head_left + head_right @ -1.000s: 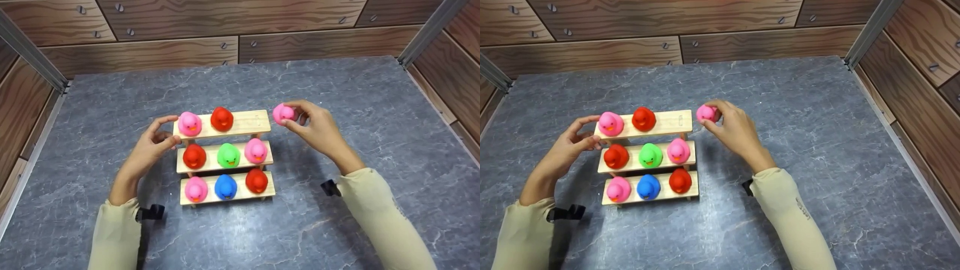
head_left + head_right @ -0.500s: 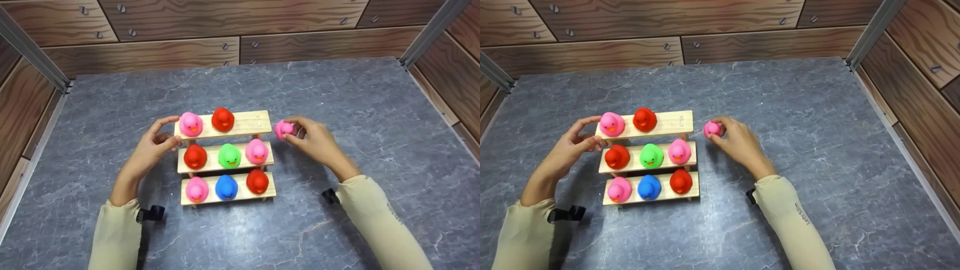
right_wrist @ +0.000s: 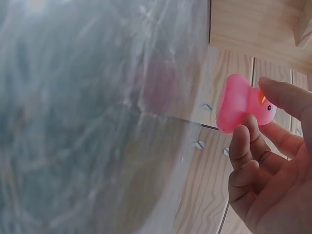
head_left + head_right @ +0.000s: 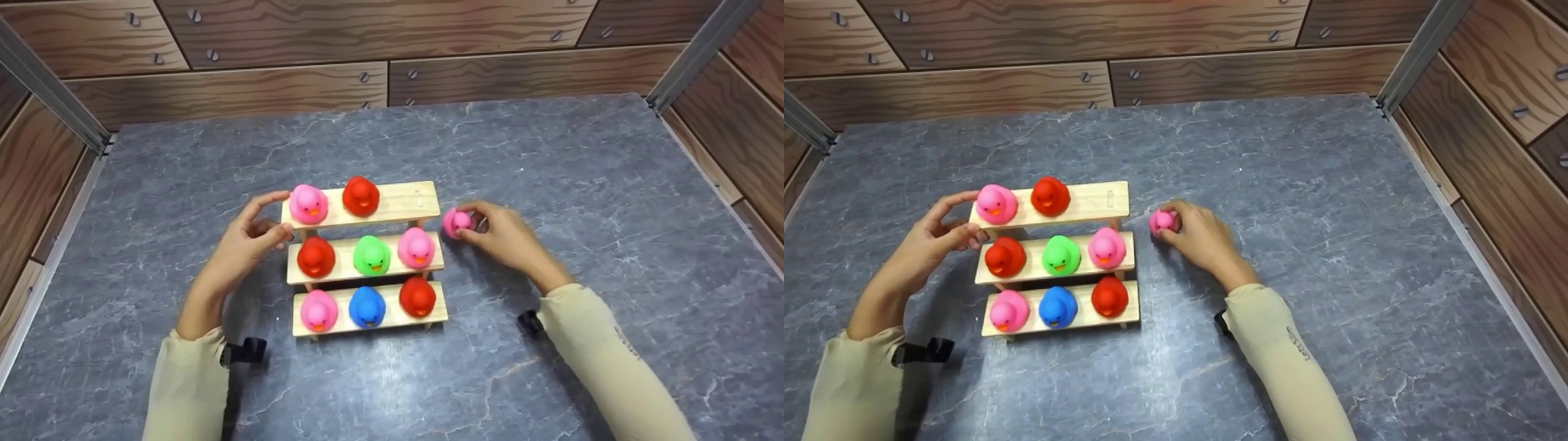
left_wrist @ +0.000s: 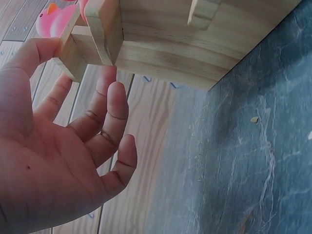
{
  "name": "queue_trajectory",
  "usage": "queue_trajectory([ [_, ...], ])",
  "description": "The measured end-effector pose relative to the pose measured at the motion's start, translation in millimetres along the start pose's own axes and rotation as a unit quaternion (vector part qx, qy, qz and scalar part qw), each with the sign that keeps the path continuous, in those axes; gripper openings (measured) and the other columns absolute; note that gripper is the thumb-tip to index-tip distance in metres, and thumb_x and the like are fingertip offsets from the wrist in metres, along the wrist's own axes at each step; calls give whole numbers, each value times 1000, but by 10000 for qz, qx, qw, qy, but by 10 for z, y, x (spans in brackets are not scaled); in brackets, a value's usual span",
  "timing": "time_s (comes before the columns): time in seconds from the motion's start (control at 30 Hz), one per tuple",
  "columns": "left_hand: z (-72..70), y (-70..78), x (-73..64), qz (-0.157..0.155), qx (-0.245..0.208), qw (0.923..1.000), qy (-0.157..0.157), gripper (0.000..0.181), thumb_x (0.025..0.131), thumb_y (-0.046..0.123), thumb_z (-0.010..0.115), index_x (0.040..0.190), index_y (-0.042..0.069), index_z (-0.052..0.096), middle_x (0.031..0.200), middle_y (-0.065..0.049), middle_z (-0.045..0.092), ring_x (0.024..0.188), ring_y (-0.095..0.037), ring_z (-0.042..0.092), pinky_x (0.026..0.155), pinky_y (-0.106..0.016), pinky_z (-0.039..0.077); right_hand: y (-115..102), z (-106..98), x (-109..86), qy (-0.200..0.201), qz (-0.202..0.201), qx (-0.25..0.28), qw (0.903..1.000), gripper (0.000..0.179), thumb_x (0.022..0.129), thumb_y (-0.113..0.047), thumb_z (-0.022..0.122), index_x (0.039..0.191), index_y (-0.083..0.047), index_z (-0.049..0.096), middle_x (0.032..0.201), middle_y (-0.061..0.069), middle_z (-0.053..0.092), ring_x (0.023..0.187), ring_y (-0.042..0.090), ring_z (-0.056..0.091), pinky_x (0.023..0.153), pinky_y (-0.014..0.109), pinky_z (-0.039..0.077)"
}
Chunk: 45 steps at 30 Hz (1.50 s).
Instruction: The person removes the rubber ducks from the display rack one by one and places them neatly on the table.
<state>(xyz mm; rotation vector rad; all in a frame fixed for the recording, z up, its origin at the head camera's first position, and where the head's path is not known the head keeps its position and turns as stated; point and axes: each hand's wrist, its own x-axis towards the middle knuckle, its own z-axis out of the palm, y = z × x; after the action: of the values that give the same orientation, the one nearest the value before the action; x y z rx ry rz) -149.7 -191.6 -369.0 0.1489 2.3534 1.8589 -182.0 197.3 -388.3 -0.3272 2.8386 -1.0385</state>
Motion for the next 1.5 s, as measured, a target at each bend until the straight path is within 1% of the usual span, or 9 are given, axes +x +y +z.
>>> queue_trajectory([
  [0.23,-4,2,-3,55,15,10000,-7,49,93,12,63,139,16,46,83,-1,66,76,-14,58,76,-29,48,14,13,21,-144,104,-165,9997,43,87,-23,71,124,-5,61,97,12,66,81,21,57,72,30,44],
  [0.5,-9,9,0,28,115,9999,32,49,92,13,64,139,16,47,82,-1,65,77,-17,59,75,-29,48,32,4,45,-261,86,-307,9992,41,87,-21,70,124,-5,61,98,13,66,83,22,58,75,33,46],
  [0.67,-11,12,2,31,168,9999,18,50,93,15,64,139,17,47,83,-2,66,78,-15,59,76,-29,49,40,4,58,-343,83,-348,9988,41,87,-20,70,124,-4,61,97,12,67,82,22,59,75,33,46],
  [0.83,-8,1,0,-17,203,9998,25,50,93,15,65,139,17,47,83,-4,66,78,-18,59,76,-29,48,50,15,62,-422,98,-398,9983,41,87,-20,69,124,-4,61,98,12,67,83,22,59,75,34,47],
  [0.97,-1,-4,10,13,190,9998,31,50,92,15,65,139,17,47,83,-4,65,78,-15,59,77,-30,49,56,13,64,-429,123,-424,9981,41,87,-20,69,124,-5,61,98,11,67,82,22,60,75,35,47],
  [1.2,2,-20,15,2,128,9999,5,50,93,15,64,140,18,47,84,-5,65,79,-13,59,80,-30,50,70,8,68,-384,-8,-505,9980,39,87,-18,69,122,-4,62,95,12,68,85,24,61,77,39,47],
  [1.3,0,-34,15,11,103,9999,24,50,93,14,64,140,18,47,84,-5,66,77,-13,58,78,-30,49,66,8,73,-431,55,-506,9978,41,86,-19,69,124,-5,61,96,11,68,84,23,61,76,37,47],
  [1.37,1,-43,13,13,57,10000,27,50,93,13,64,140,17,47,84,-4,66,76,-13,58,77,-30,49,64,6,74,-461,73,-483,9977,44,86,-19,70,126,-6,59,94,11,67,81,21,59,73,34,46],
  [1.5,-2,-42,15,28,-23,10000,22,51,93,11,63,140,16,46,84,-2,65,74,-13,57,76,-29,48,55,-33,61,-398,64,-309,9987,51,85,-20,73,131,-5,56,92,11,65,74,17,55,68,29,42],
])
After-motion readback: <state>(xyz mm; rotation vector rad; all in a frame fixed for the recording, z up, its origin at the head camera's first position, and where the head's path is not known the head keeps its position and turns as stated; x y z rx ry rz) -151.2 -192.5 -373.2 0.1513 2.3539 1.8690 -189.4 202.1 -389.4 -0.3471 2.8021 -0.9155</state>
